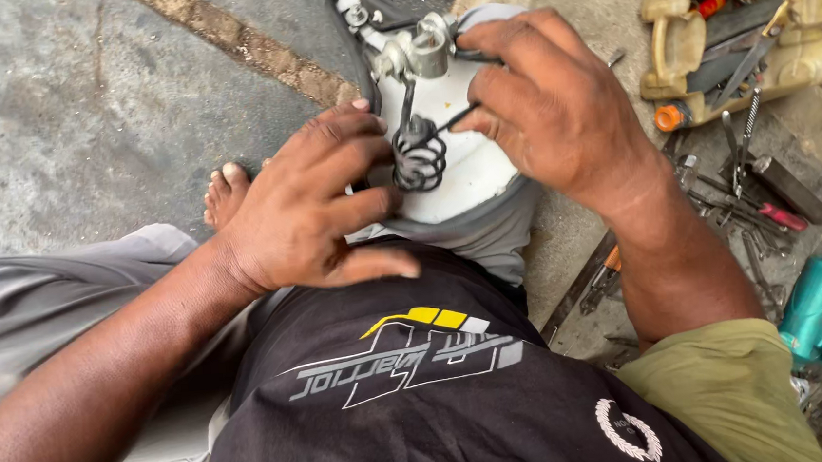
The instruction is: The person sits on the floor and works on a mechanical assembly containing springs and a metal casing. They use a thin metal wire to manipulate the internal components, repeatedly inserting and adjusting the wire within the device while holding it with both hands.
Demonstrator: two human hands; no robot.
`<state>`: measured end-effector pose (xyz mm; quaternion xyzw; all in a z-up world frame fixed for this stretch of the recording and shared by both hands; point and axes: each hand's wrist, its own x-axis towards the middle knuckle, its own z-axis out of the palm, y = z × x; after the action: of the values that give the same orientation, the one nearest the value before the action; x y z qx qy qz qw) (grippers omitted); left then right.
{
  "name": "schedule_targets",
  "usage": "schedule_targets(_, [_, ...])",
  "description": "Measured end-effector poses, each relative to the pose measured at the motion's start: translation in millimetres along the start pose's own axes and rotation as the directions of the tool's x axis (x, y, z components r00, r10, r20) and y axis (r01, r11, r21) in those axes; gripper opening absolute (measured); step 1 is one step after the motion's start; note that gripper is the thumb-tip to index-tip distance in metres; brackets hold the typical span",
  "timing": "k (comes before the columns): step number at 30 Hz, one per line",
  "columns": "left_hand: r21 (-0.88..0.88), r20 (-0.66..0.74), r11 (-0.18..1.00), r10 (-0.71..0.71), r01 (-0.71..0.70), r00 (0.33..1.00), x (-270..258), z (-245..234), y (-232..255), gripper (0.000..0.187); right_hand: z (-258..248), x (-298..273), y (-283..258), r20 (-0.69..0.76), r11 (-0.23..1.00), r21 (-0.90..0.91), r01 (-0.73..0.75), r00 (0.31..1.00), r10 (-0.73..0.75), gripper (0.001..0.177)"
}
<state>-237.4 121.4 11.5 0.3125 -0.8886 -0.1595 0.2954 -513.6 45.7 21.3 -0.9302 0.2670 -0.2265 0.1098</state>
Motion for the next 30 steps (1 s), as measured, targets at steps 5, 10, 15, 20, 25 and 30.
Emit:
schedule_targets(5, [0.253,0.168,0.962,0.062,-0.104,0.984,-15,30,-7,0.027,14,-13,3,-0.027,0.999,-0.028,-0.036,0.999,0.035,0.036])
schedule_targets(10, [0.168,0.110,0.983,0.059,-0.077,0.992,-26,50,-18,0.022,36,-28,4,-0.056,0.986,-0.011,-0.166,0.985,0.165,0.034])
schedule_targets(15, [0.016,0.043,1.000,-0.016,0.015,0.999,-26,56,-11,0.048,46,-41,5,-0.074,0.972,0.024,-0.235,0.969,0.236,0.032])
schedule_targets(20, [0.056,0.073,0.998,-0.043,0.039,0.996,-29,59,-9,0.034,50,-45,10,-0.100,0.980,0.037,-0.195,0.975,0.197,0.034])
schedule_targets(25, [0.191,0.121,0.970,0.128,-0.150,0.984,-32,56,-22,0.032,52,-52,14,-0.079,0.976,0.050,-0.212,0.973,0.216,0.037])
schedule_targets(30, [0.274,0.089,0.938,0.194,-0.212,0.977,-27,63,-34,0.017,57,-51,22,-0.078,0.972,0.054,-0.230,0.969,0.234,0.040])
